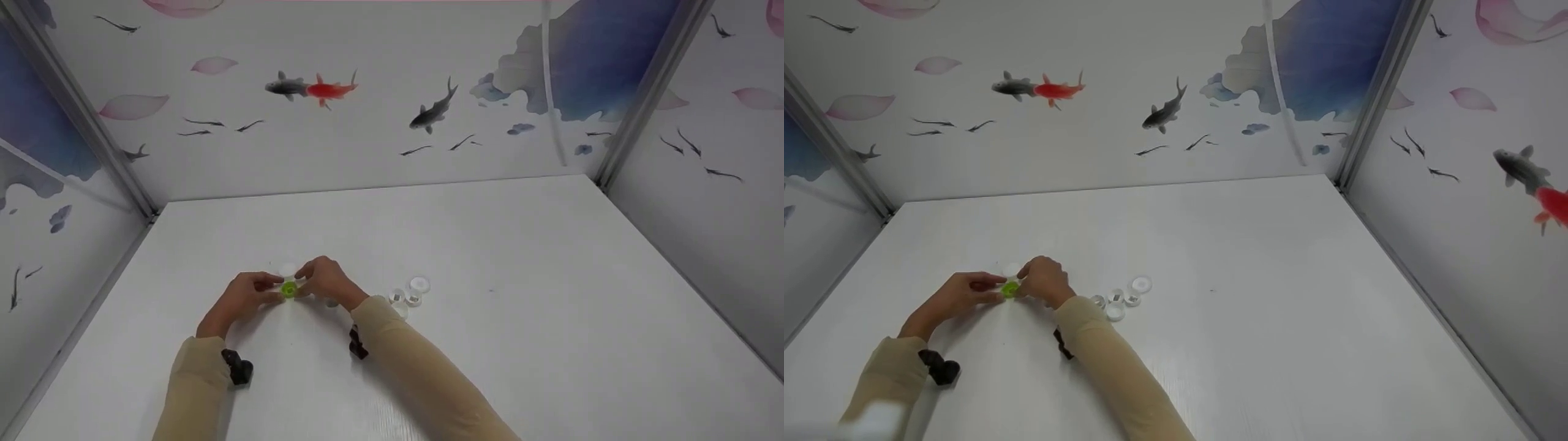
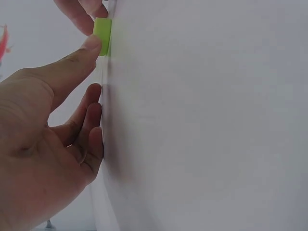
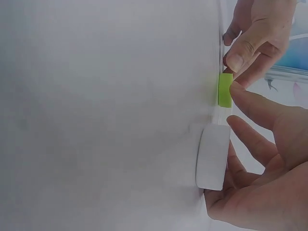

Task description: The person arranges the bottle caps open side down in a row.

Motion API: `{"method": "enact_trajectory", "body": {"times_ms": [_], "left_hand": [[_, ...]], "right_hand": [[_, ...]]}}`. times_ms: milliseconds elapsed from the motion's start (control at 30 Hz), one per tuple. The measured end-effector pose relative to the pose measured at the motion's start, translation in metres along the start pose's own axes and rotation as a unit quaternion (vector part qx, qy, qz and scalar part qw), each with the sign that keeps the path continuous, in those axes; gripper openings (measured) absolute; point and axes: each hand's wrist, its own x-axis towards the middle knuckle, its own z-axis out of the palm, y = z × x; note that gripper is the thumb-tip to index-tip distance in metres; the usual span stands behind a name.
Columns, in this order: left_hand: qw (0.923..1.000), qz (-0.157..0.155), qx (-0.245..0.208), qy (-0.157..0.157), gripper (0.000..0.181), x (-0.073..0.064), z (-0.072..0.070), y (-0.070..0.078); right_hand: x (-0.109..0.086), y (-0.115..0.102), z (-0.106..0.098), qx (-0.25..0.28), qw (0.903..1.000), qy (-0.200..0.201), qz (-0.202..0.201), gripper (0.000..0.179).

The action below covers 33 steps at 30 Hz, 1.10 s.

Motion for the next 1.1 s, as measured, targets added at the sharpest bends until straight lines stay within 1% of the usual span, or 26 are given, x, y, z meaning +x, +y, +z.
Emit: {"method": "enact_trajectory", "body": {"times_ms": [233, 333, 467, 533, 600, 733, 833, 900, 967, 1100], "left_hand": [[1.0000, 0.005, -0.003, 0.007, 0.034, 0.003, 0.004, 0.003], [0.9999, 0.009, -0.001, 0.010, 0.033, 0.003, 0.004, 0.005], [0.9997, 0.021, 0.008, 0.012, 0.032, 0.004, 0.003, 0.007], [0.9996, 0.023, 0.003, 0.012, 0.031, 0.004, 0.002, 0.007], [0.9996, 0.027, -0.003, 0.011, 0.031, 0.004, 0.001, 0.008], [0.9994, 0.029, -0.015, 0.015, 0.032, 0.002, -0.002, 0.008], [0.9991, 0.033, -0.018, 0.021, 0.036, 0.000, -0.006, 0.010], [0.9987, 0.042, -0.016, 0.026, 0.038, -0.002, -0.011, 0.013], [0.9976, 0.054, -0.016, 0.039, 0.038, -0.006, -0.017, 0.017], [0.9944, 0.083, -0.020, 0.062, 0.040, -0.014, -0.025, 0.024]], "right_hand": [[0.001, -0.001, 0.001, -0.004, 0.9997, 0.009, 0.021, 0.023], [0.001, 0.000, 0.001, -0.023, 0.9996, 0.014, 0.006, 0.023], [0.000, 0.002, -0.001, -0.019, 0.9997, 0.014, -0.010, 0.023], [-0.001, 0.002, -0.003, 0.007, 0.9999, 0.010, -0.001, 0.023], [-0.001, 0.002, -0.004, 0.021, 0.9997, 0.009, -0.005, 0.022], [-0.002, 0.001, -0.007, 0.021, 0.9992, 0.012, -0.032, 0.023], [-0.004, -0.002, -0.010, 0.031, 0.9986, 0.019, -0.040, 0.025], [-0.006, -0.005, -0.012, 0.056, 0.9974, 0.026, -0.039, 0.023], [-0.008, -0.008, -0.014, 0.083, 0.9950, 0.032, -0.045, 0.022], [-0.015, -0.014, -0.018, 0.137, 0.9878, 0.036, -0.063, 0.020]]}}
